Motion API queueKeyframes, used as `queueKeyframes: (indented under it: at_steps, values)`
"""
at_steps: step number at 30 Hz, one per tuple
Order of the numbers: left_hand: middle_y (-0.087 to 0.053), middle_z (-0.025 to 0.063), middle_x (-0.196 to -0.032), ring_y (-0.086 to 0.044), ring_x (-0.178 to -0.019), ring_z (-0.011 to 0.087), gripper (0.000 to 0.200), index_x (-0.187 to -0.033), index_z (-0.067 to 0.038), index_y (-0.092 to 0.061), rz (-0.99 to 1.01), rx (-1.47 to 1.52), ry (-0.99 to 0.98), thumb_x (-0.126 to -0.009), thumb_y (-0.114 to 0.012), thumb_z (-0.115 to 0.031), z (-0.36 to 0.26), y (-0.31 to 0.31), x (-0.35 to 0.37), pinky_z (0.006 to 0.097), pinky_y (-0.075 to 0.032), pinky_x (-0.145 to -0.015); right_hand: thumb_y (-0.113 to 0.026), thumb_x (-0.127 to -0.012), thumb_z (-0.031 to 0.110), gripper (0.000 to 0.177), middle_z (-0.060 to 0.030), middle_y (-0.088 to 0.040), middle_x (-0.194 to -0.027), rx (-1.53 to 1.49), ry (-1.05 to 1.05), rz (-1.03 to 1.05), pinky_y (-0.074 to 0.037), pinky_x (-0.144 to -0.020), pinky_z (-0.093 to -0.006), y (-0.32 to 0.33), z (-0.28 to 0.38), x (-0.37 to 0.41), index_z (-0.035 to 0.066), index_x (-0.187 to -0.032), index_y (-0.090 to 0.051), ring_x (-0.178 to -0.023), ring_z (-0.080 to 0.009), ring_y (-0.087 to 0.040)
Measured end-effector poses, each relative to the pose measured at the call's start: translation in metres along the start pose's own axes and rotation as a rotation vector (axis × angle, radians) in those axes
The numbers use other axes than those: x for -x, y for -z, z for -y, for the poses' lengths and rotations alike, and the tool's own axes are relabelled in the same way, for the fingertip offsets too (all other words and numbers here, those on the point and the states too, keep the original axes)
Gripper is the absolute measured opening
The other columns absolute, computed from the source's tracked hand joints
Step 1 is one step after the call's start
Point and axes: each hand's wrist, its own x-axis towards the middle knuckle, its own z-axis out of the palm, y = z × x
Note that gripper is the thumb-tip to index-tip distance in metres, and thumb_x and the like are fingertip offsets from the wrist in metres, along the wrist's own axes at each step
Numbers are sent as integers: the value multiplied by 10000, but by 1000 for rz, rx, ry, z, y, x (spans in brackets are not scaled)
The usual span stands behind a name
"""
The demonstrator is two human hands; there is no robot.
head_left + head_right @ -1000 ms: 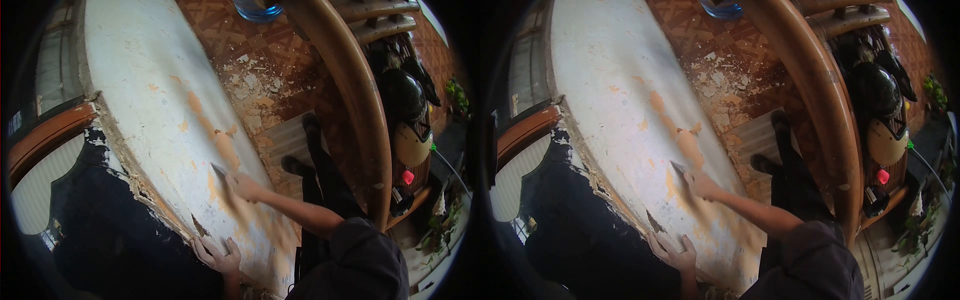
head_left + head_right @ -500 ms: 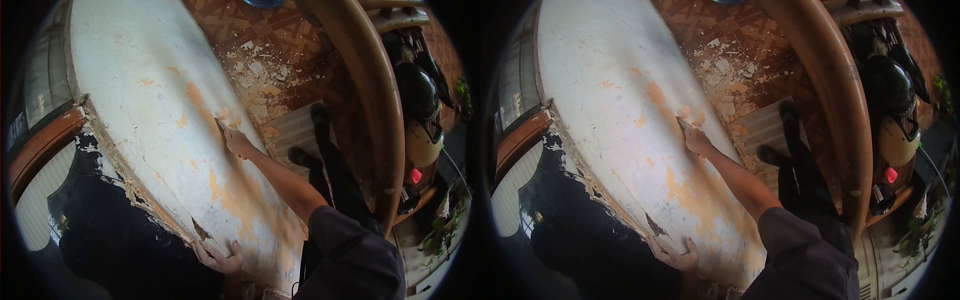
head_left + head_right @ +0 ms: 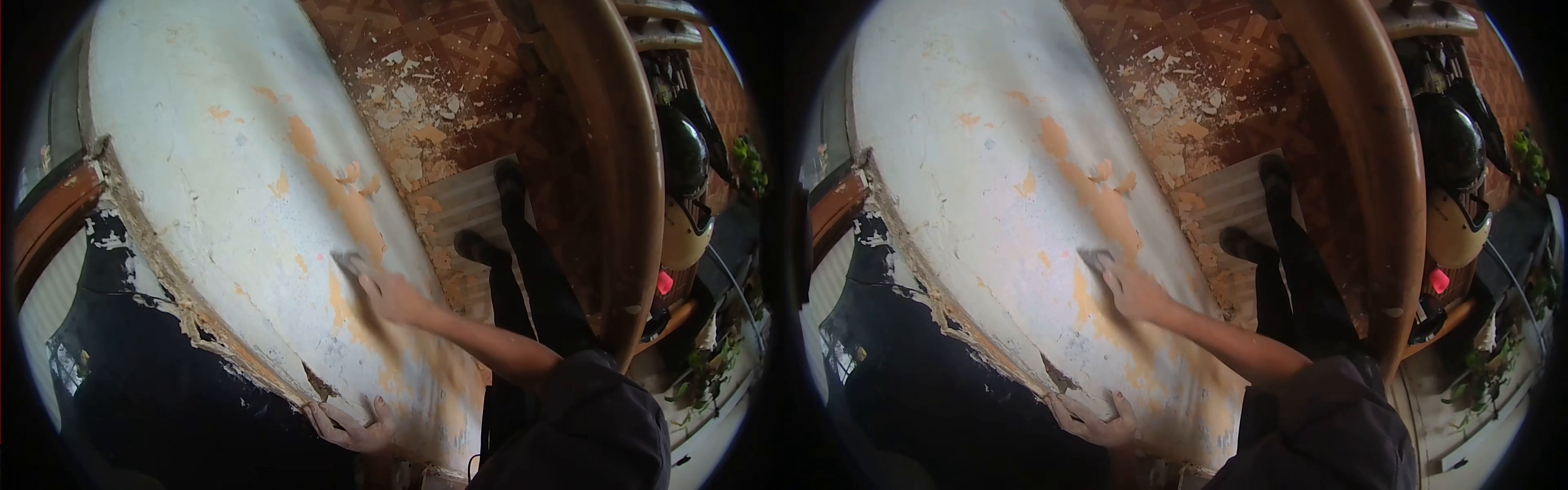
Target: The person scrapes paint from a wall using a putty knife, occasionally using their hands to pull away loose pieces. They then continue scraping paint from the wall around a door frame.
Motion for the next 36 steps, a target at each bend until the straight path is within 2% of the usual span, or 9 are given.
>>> queueKeyframes:
  at_steps: [5, 10, 13, 16, 19, 28, 30, 32, 36]
  values:
    - [-325, 268, -1387, -335, -1296, 437, 824, -1418, 77, -308, -3, 3, 29, -793, -631, -352, -7, 3, -9, 564, -315, -1048, -297, -1011, 386, 446, -148, -562, -635, -120, -305, 32, -361, -353, -360, 34, 3, -116, 154, -1363, -444, -397, -211, -471]
    - [-419, 284, -1319, -423, -1224, 451, 730, -1366, 75, -390, -69, -4, 12, -835, -625, -368, -3, -1, -6, 568, -384, -1004, -307, -1006, 379, 427, -148, -537, -583, -300, -370, -2, -402, -377, -394, 57, 1, -138, 38, -1091, -550, -415, -256, -503]
    - [-368, 287, -1371, -373, -1276, 432, 763, -1393, 93, -335, -39, -11, -15, -816, -614, -321, 1, -3, -2, 555, -325, -1057, -280, -1008, 455, 467, -89, -490, -562, -255, -390, 70, -344, -354, -356, 43, 3, -106, 160, -1277, -521, -402, -195, -458]
    - [-369, 282, -1372, -376, -1275, 433, 748, -1396, 91, -335, -29, -7, 9, -843, -596, -341, -3, 0, -5, 547, -330, -1056, -235, -1001, 471, 542, -226, -630, -1021, -175, -183, 133, -556, -627, -376, 29, 14, -21, 191, -1447, -361, -688, -321, -649]
    - [-370, 280, -1373, -377, -1274, 433, 733, -1399, 89, -332, -33, -34, 20, -874, -571, -363, -2, -3, -2, 543, -331, -1055, -307, -1006, 363, 481, -232, -587, -1186, -51, 92, -37, -527, -700, -409, -38, -37, 43, 194, -1454, -342, -762, -331, -641]
    - [-381, 281, -1351, -400, -1247, 459, 672, -1411, 54, -338, -60, -51, 33, -879, -588, -272, -2, -5, -2, 571, -360, -1018, -326, -1002, 342, 500, -247, -571, -1213, -118, 4, -179, -407, -982, -463, -30, -21, 1, 136, -1458, -318, -1063, -463, -554]
    - [-367, 279, -1364, -387, -1259, 455, 687, -1420, 51, -325, -51, -42, 35, -870, -592, -263, -3, -3, -3, 570, -351, -1025, -307, -1002, 338, 488, -259, -632, -1073, 9, 90, -258, -511, -828, -470, -24, -50, -52, 145, -1450, -333, -875, -426, -637]
    - [-364, 279, -1366, -383, -1262, 454, 691, -1421, 50, -322, -46, -32, 46, -867, -593, -261, -6, -7, -5, 570, -349, -1027, -299, -996, 410, 524, -211, -651, -870, -112, -371, 110, -524, -532, -393, 38, 2, -75, 170, -1459, -341, -606, -291, -632]
    - [-349, 278, -1376, -369, -1273, 451, 706, -1428, 47, -311, -30, -40, 37, -859, -597, -256, -4, -2, -4, 570, -340, -1034, -334, -990, 412, 454, -112, -518, -596, -237, -382, -30, -343, -334, -364, 50, -27, -132, 113, -1257, -547, -402, -189, -464]
